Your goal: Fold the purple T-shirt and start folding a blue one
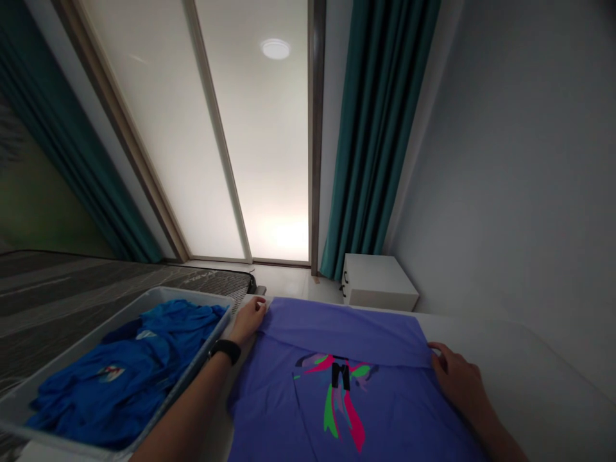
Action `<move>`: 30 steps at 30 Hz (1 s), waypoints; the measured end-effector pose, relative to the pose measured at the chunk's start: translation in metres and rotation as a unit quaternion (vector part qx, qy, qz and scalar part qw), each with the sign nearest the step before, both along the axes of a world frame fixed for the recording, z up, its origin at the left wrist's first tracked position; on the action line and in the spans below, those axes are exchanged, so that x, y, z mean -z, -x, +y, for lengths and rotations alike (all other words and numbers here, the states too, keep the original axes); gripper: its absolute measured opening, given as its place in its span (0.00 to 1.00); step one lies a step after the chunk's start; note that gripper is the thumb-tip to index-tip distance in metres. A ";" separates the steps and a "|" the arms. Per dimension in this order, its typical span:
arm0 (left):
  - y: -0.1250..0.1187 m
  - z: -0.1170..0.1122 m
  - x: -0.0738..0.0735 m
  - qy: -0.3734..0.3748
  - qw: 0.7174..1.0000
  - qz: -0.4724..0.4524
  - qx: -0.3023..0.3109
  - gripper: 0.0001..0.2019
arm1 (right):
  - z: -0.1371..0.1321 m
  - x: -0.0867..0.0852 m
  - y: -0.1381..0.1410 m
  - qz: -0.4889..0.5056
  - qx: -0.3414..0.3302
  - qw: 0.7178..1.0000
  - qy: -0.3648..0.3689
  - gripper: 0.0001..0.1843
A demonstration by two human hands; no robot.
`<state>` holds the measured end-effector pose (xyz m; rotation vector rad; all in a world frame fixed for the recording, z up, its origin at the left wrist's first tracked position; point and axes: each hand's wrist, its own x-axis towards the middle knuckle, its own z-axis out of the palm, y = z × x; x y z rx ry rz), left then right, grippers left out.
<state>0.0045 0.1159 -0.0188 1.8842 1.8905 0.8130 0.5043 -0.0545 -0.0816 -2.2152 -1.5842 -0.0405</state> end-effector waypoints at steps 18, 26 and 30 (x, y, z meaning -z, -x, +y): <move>0.015 -0.039 0.003 -0.048 0.994 -0.084 0.056 0.19 | -0.002 -0.020 -0.004 0.086 -0.031 0.995 -0.044 0.25; 0.019 -0.044 0.016 -0.038 0.997 -0.013 0.060 0.20 | -0.008 -0.021 0.005 0.002 -0.042 0.998 0.044 0.22; 0.018 -0.034 0.013 -0.022 0.999 0.016 0.045 0.21 | -0.001 -0.025 0.002 0.056 -0.026 0.997 0.049 0.23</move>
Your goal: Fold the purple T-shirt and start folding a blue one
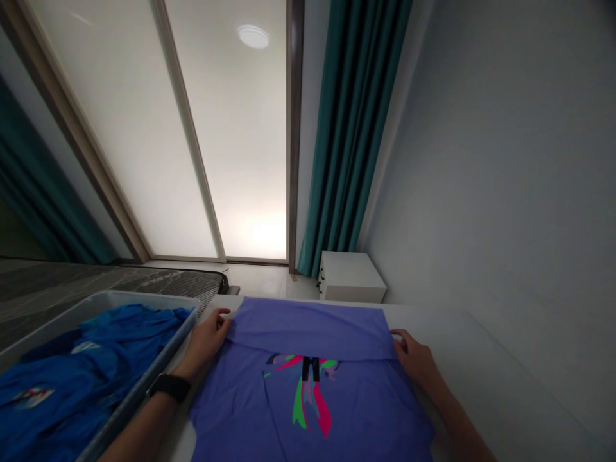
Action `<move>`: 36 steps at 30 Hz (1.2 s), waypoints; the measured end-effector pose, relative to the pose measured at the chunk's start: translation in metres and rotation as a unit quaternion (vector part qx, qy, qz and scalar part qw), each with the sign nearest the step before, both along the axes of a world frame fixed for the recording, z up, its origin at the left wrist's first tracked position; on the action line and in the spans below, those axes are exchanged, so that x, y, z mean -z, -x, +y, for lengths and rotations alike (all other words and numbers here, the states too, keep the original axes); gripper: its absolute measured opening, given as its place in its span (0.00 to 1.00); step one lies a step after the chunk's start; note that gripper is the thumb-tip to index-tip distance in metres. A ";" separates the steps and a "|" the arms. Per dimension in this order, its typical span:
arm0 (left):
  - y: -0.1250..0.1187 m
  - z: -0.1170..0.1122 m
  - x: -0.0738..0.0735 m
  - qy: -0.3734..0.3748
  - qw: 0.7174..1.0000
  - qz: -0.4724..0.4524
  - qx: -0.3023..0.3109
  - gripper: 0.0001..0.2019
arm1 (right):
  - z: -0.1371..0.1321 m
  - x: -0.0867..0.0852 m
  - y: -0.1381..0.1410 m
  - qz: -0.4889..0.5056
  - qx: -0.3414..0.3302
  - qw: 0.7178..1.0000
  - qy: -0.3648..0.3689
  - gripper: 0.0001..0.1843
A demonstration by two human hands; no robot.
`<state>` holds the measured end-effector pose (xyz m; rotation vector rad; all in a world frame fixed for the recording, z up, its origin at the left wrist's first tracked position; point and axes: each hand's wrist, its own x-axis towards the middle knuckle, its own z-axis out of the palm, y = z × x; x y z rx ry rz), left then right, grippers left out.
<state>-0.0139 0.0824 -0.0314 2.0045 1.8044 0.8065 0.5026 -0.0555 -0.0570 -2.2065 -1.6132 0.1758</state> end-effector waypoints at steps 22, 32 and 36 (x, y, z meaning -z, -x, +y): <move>-0.034 0.071 -0.020 0.117 0.983 0.112 -0.084 0.24 | 0.085 -0.015 0.001 0.005 0.100 0.993 0.069 0.20; -0.040 0.065 -0.012 0.071 0.985 0.135 -0.079 0.17 | 0.086 -0.018 0.008 -0.057 0.136 0.983 0.105 0.20; -0.037 0.064 -0.009 0.057 0.985 0.134 -0.095 0.17 | 0.088 -0.021 0.013 -0.086 0.145 0.979 0.113 0.20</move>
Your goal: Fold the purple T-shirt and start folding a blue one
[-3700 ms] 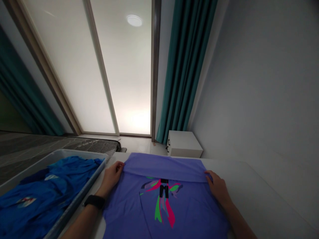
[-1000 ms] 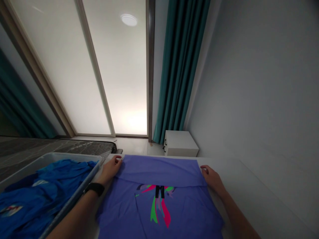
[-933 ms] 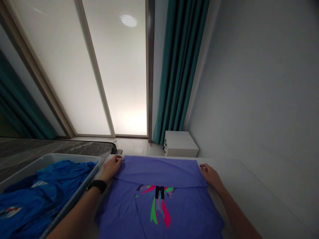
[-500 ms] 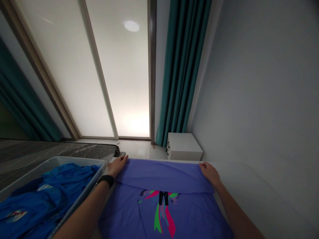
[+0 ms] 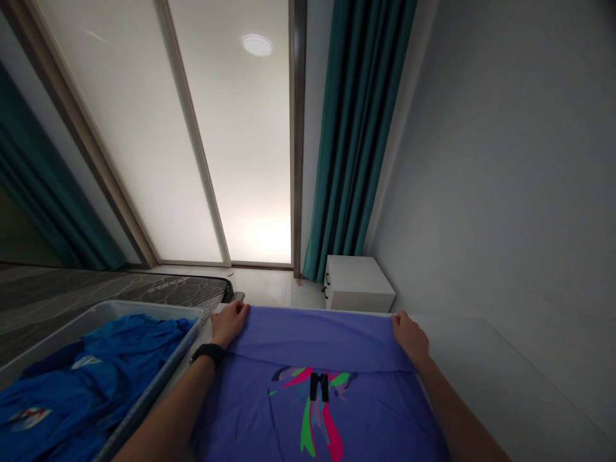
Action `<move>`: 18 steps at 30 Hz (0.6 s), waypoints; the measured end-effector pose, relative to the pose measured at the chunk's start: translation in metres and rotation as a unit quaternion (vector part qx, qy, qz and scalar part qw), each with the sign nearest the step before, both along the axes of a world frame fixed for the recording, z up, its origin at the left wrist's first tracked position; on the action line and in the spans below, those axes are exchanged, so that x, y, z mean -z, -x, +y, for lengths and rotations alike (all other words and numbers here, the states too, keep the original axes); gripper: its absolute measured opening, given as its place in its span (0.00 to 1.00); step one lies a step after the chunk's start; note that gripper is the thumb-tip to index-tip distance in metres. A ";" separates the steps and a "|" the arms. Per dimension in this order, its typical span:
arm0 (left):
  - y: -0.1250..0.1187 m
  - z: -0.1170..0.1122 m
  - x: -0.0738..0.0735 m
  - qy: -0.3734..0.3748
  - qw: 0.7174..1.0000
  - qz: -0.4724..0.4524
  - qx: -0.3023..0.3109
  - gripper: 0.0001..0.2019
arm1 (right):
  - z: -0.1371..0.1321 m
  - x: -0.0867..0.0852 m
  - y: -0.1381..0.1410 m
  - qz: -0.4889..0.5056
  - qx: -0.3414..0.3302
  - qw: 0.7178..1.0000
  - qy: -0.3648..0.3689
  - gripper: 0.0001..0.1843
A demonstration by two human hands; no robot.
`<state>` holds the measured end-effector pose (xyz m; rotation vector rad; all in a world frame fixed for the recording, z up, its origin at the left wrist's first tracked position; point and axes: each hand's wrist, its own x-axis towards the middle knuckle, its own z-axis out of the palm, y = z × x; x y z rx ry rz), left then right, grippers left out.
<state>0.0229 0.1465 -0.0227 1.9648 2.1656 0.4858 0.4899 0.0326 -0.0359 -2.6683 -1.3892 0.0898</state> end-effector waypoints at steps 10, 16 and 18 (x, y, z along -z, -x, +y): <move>-0.003 -0.001 0.000 -0.005 1.000 0.017 -0.010 0.16 | -0.002 0.000 0.009 -0.046 0.004 0.999 0.009 0.21; -0.004 -0.003 -0.003 -0.002 1.000 0.029 -0.004 0.17 | 0.001 -0.006 0.007 -0.033 0.004 0.999 0.018 0.21; -0.005 -0.005 -0.003 -0.003 0.999 0.032 0.002 0.18 | 0.001 -0.008 0.006 -0.026 0.007 0.999 0.018 0.22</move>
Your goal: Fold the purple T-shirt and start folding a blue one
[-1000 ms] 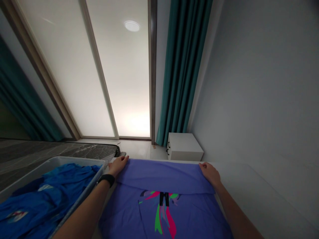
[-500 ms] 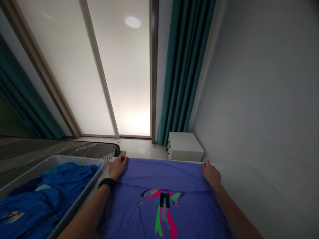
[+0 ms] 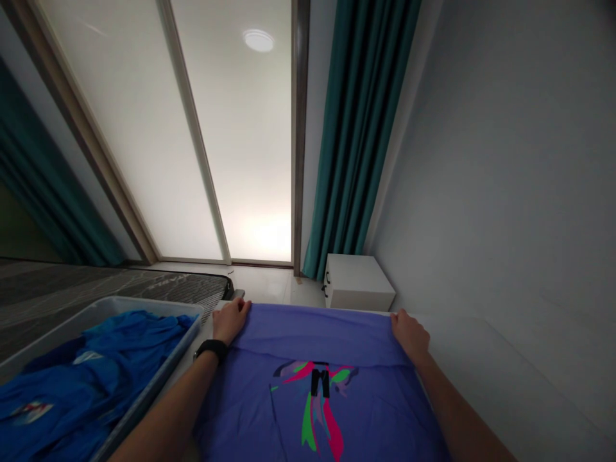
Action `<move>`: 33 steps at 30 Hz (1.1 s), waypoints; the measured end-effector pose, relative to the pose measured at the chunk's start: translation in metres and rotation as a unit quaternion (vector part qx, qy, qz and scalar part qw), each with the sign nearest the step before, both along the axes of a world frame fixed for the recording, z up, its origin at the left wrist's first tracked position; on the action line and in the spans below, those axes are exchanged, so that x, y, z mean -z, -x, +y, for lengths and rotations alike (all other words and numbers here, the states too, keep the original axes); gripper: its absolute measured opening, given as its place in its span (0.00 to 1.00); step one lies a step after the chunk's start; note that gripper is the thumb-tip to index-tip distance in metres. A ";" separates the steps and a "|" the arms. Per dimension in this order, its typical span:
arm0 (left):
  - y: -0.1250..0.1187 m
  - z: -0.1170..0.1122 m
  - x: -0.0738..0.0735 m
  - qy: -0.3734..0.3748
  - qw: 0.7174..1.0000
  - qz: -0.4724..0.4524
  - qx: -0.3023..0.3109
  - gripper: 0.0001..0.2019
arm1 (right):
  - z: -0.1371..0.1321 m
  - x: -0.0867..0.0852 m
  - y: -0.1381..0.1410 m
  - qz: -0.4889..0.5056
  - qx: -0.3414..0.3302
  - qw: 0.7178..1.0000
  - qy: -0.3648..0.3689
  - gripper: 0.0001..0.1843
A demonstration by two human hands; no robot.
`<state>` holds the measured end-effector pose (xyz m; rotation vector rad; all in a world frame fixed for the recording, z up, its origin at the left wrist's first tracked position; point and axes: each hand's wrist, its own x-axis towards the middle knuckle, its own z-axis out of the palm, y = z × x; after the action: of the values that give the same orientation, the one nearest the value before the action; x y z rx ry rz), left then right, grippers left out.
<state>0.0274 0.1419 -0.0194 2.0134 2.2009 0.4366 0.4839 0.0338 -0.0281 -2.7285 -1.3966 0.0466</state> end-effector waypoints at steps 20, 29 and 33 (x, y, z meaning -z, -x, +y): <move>0.003 -0.005 0.001 -0.019 0.999 0.000 0.041 0.15 | -0.021 0.006 0.003 -0.018 -0.088 0.996 -0.010 0.23; 0.000 -0.008 -0.005 -0.009 0.999 0.007 0.039 0.15 | -0.022 -0.002 0.019 -0.070 -0.118 0.990 -0.045 0.23; -0.001 -0.009 -0.007 -0.004 0.999 0.007 0.041 0.15 | -0.020 -0.007 0.057 -0.066 -0.254 0.962 -0.075 0.25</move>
<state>0.0286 0.1327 -0.0123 2.1093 2.1177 0.4247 0.4266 0.0139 -0.0212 -2.2222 -2.0092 -0.2056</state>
